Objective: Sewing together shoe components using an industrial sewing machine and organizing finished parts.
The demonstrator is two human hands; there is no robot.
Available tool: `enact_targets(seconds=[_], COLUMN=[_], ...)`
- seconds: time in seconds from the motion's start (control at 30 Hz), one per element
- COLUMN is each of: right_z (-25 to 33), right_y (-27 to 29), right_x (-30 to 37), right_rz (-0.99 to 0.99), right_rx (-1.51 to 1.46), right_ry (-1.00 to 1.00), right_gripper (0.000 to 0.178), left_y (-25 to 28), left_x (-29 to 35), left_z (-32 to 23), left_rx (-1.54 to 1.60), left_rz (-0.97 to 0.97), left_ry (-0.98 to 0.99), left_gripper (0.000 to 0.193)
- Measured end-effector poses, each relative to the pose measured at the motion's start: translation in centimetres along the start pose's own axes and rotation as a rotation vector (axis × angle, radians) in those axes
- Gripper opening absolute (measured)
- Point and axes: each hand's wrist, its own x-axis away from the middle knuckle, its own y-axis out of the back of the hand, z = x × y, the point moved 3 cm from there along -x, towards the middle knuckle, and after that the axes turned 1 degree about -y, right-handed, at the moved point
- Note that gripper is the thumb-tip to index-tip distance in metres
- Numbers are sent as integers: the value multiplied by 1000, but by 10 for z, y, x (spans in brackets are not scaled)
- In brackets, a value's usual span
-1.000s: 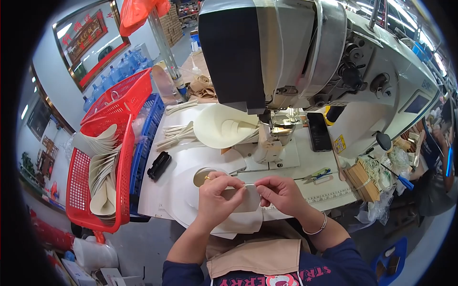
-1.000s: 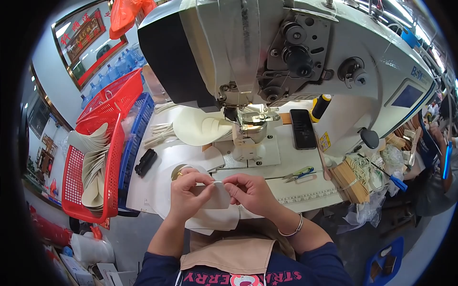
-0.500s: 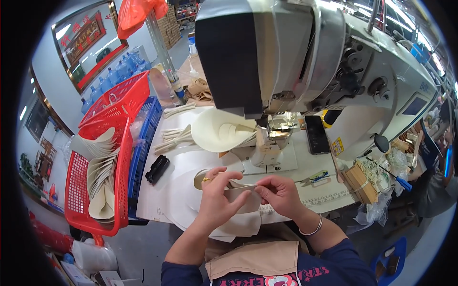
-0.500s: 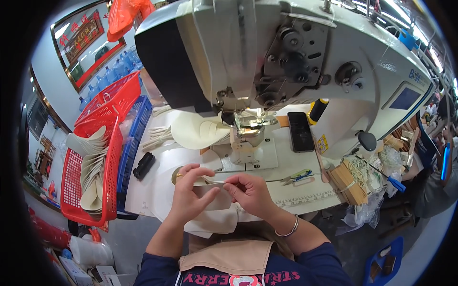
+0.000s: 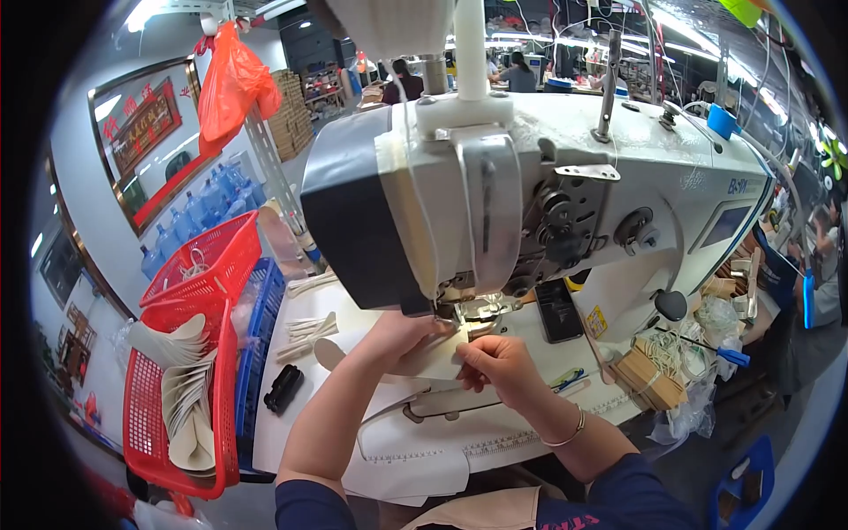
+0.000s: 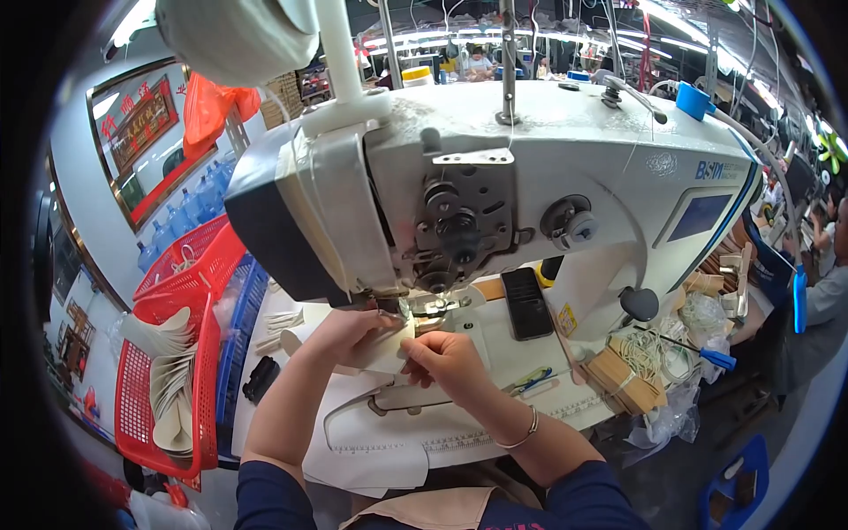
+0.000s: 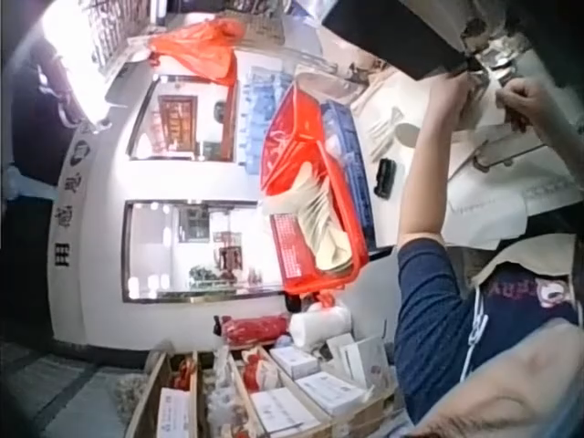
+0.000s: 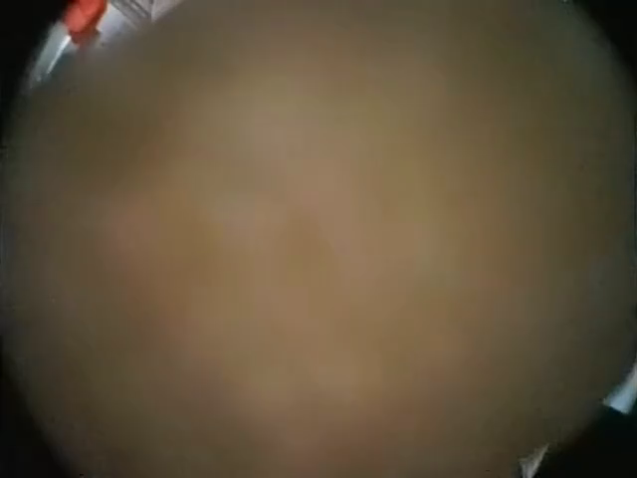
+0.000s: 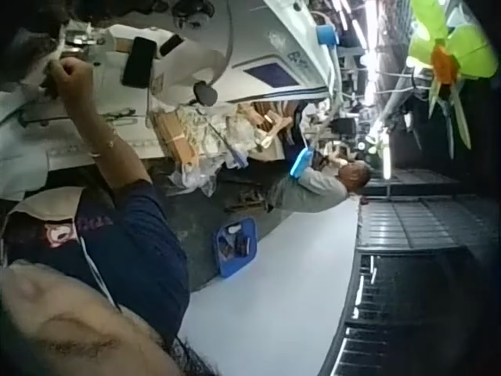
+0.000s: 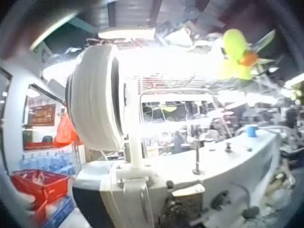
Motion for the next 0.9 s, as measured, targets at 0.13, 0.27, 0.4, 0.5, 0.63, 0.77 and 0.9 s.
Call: enact_targets(seconds=[0.13,0.27,0.4,0.5,0.63,0.77,0.9], right_z=[-1,-5,-6,-9,-9,-15,-20], right_y=[-2,0,-4,-3,-6,-12,-15], right_x=[-2,-4,-4,-4,1,15,22], right_rz=[-34,-48,-45,-65,-98,-83,-50], right_rx=[-104,-106,-121,-124,-106,-37,-56], right_ry=[-5,13,4,1,23,-19,-39], right_gripper=[19,20,20,20,23,21,21], left_y=[3,0,2,-2,-4,4,7], left_x=[-12,-9,-6,0,13,13,32], left_z=[-2,-16,-21,-32,-40,-31,-46], left_rx=[-61,-163,-144,-165,-249,-333,-551], left_rz=[93,76,147,185,165,138,251], left_ry=[-105,-151,-359,-416,-330,-357,-302], left_gripper=[30,40,39,40,44,47,48])
